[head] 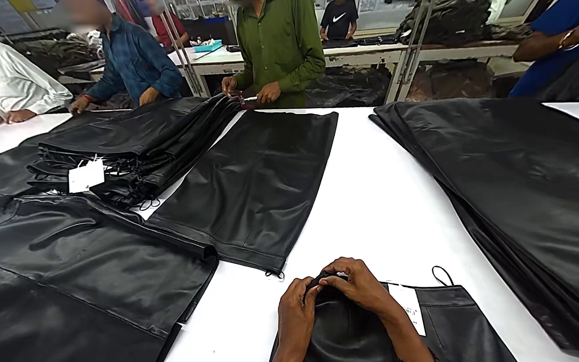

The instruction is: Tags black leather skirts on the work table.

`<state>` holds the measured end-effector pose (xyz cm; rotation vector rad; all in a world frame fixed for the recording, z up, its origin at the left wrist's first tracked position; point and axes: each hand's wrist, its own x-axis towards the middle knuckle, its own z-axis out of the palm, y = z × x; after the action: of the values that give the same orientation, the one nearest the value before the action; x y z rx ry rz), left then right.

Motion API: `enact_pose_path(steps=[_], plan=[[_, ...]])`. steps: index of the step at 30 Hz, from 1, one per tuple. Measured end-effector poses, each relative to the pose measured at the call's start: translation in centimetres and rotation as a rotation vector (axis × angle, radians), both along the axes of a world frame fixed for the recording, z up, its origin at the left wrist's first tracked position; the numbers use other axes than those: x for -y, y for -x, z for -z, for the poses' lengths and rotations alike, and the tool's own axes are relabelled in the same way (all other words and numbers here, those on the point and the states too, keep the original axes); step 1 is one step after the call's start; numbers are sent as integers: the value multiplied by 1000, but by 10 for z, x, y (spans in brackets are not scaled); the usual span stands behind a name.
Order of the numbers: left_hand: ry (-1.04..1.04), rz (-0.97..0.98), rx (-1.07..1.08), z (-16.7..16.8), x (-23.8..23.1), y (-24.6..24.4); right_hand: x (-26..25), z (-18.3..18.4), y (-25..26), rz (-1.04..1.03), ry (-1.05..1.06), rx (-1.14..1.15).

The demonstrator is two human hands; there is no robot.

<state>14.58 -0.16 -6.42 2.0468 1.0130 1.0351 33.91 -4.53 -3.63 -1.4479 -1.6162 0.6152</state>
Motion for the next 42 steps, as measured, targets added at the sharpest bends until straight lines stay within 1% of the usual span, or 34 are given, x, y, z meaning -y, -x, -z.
enact_pose_path(steps=[5,6,8,10,13,15,17,19,20,21,22,23,24,26,29,31,33,36,38,42], plan=[[55,-16,-58,-2,-3,-3,-4,3,0,24,43,35],[99,-17,-104,-6,-6,-4,-5,4,0,42,61,31],[250,-3,-254,-22,-12,-6,-7,7,-1,65,125,1],[369,2,-407,-37,-19,-9,-8,5,-4,43,175,-57],[437,26,-524,-46,-27,-13,-9,4,-6,66,174,-91],[463,40,-568,-50,-30,-15,-10,2,0,139,176,-21],[480,23,-596,-53,-29,-18,-11,0,8,212,198,98],[428,-43,-585,-50,-24,-20,-12,4,13,273,205,193],[346,-87,-549,-44,-19,-21,-13,7,14,296,196,220],[224,-127,-498,-37,-14,-21,-14,11,14,311,182,243],[55,-165,-441,-27,-9,-22,-15,16,15,324,162,266],[-142,-196,-419,-19,-7,-22,-16,19,16,335,146,295],[-296,-198,-442,-15,-5,-22,-17,22,17,343,133,326],[-465,-147,-474,-15,1,-19,-17,25,18,360,101,374],[-490,-49,-582,-18,20,-17,-17,26,20,389,78,423],[-413,-23,-701,-19,32,-13,-18,27,22,405,64,440],[-347,2,-750,-16,40,-11,-19,26,22,414,74,438],[-367,3,-707,-2,44,-9,-19,21,21,419,106,437],[-370,11,-684,1,43,-8,-21,17,21,436,130,405],[-397,24,-598,5,41,-5,-23,7,18,471,267,257]])
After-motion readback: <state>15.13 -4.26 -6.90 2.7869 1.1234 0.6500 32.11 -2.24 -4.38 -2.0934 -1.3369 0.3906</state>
